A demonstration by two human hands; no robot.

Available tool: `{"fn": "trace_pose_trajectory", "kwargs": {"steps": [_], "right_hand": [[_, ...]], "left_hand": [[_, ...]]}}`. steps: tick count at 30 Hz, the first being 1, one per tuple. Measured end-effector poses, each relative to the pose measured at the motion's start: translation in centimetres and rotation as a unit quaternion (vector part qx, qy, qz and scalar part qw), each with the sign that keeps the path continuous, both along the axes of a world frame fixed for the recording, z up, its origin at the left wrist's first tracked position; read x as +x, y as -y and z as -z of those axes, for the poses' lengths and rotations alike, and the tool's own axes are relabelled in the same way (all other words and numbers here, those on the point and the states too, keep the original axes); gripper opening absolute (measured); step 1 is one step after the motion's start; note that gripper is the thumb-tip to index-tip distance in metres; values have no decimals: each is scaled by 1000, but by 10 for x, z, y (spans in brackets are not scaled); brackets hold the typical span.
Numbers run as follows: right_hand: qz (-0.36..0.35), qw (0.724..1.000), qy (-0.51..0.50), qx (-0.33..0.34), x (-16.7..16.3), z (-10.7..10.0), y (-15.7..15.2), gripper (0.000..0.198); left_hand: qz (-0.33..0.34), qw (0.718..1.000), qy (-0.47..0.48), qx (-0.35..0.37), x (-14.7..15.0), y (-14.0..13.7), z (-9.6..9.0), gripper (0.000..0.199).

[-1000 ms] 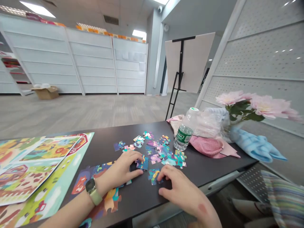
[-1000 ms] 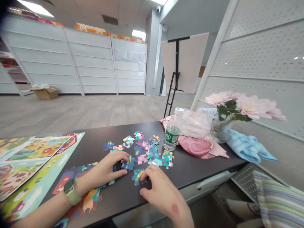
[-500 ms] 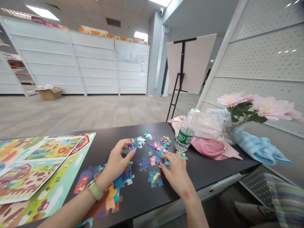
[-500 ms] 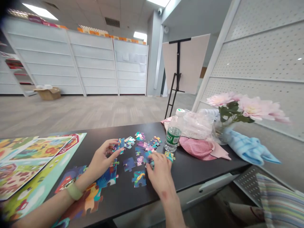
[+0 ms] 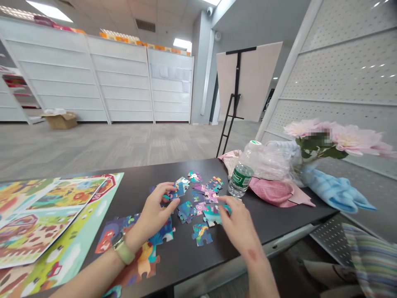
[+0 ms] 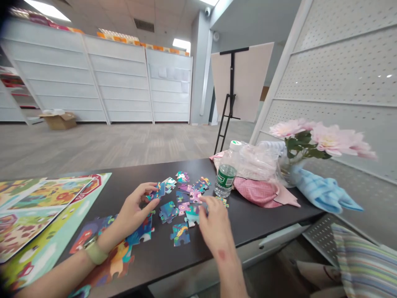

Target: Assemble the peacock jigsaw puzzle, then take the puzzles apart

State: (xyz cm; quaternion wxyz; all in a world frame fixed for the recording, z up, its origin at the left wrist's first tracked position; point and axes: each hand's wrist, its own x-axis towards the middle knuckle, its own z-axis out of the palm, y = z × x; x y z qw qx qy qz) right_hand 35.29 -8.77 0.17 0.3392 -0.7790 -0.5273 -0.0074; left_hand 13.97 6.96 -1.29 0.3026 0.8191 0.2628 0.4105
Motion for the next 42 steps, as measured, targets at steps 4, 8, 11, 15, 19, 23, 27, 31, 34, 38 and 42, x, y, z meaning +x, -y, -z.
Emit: {"fn": "trace_pose_trajectory", "kwargs": {"steps": [4,8,11,15,19,23,27,31,34,38,42], "right_hand": [[100,994,7,-53,50,7,19,36],[107,988,38,-104,50,17,19,40],[89,988,34,-118,36,18,13,38],[78,991,39,-105,26,14,5,40],[94,991,67,-73,12,11,-4,46],[-9,996,54,-74,-19,10,-13,46],[-78,992,51,-85,-36,14,-20,29],[-33,996,61,-56,-19,23,-28,30],[-4,997,70,-14,-4,29,-33,31],[-1,996,60,68,-3,33,-37,29],[-19,996,26,87,-9,31,-38,26]], "left_hand": [[52,997,-53,24,1,7,-6,14],[118,982,-129,66,1,14,-9,12],[147,974,-156,73,1,16,-8,18],[143,977,-148,55,2,18,-4,17],[131,981,-131,50,4,21,-9,25],[85,990,-88,67,-4,5,-26,22],[-44,991,-103,76,-30,-42,-28,18],[-139,966,-204,78,-60,-84,-7,20],[-194,945,-250,82,-68,-92,0,16],[-191,944,-246,110,-44,-73,-12,18],[-52,957,-250,141,7,-47,-19,33]]}}
